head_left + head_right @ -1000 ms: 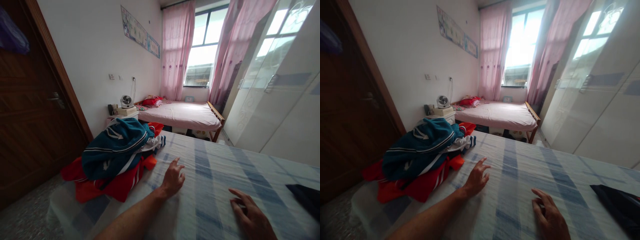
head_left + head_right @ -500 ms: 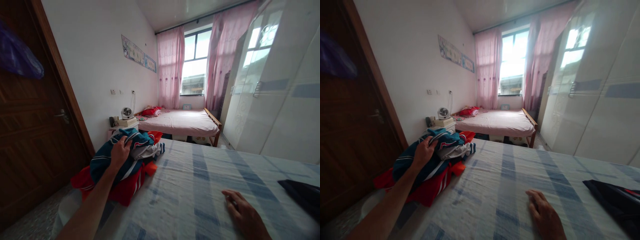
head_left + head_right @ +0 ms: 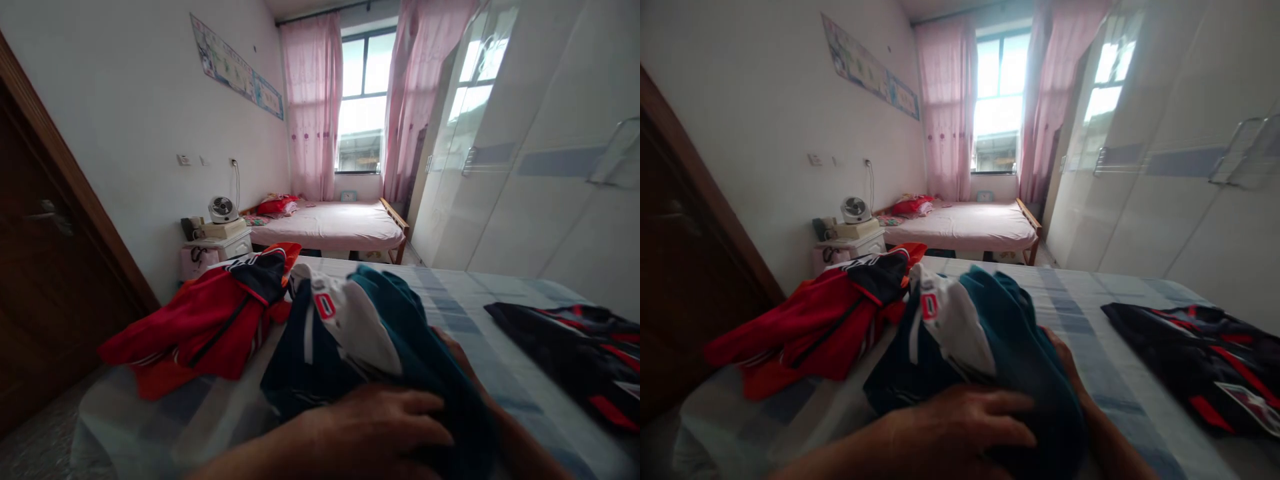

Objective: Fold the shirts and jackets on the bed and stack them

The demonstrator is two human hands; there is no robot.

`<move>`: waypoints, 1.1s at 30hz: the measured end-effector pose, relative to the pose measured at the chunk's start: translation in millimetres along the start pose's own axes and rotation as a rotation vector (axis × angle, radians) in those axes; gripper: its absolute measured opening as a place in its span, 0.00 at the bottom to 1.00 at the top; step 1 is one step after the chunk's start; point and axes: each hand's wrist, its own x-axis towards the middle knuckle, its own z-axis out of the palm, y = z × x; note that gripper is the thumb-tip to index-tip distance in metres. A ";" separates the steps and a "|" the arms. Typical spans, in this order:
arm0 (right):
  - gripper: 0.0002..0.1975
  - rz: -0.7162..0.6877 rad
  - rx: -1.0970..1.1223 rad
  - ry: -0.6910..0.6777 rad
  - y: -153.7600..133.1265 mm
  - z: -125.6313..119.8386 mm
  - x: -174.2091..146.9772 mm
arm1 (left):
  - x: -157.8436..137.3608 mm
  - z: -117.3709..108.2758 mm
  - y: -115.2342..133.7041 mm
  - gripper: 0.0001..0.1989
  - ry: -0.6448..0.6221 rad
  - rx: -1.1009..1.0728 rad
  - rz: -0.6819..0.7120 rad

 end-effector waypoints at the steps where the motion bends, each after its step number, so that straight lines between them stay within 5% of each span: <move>1: 0.17 0.016 0.045 -0.013 1.5 -3.5 0.3 | -5.7 12.1 0.3 0.18 -0.040 0.033 0.024; 4: 0.17 0.078 0.205 -0.055 9.1 -7.8 2.7 | -30.4 24.8 -12.3 0.14 0.070 0.165 -0.098; 9: 0.21 0.274 0.338 0.096 4.7 -8.4 5.8 | -82.8 4.8 -54.4 0.18 0.387 0.513 -0.632; 11: 0.24 0.201 0.201 0.142 -11.9 -13.5 1.5 | -102.1 -1.2 -67.2 0.25 0.396 0.573 -0.852; 14: 0.27 -0.094 -0.049 0.034 -46.9 -19.1 -13.3 | -119.6 -1.8 -76.0 0.35 0.306 0.440 -1.096; 18: 0.37 -0.314 -0.374 -0.165 -78.7 -5.1 -32.7 | -118.0 0.6 -76.3 0.37 0.240 0.328 -1.194; 22: 0.24 -0.194 -0.386 -0.309 -78.2 1.0 -25.5 | -107.5 -3.0 -76.4 0.30 0.217 0.226 -1.194; 24: 0.16 -0.134 -0.214 -0.156 -76.8 -17.9 -11.4 | -106.0 -4.2 -77.3 0.25 0.209 0.251 -1.172; 29: 0.19 0.092 0.343 0.570 -72.7 -101.6 17.2 | -110.7 -1.7 -81.8 0.28 0.204 0.385 -1.125; 33: 0.20 0.236 0.395 0.590 -35.2 -129.6 9.7 | -113.2 -2.2 -87.8 0.33 0.193 0.386 -1.145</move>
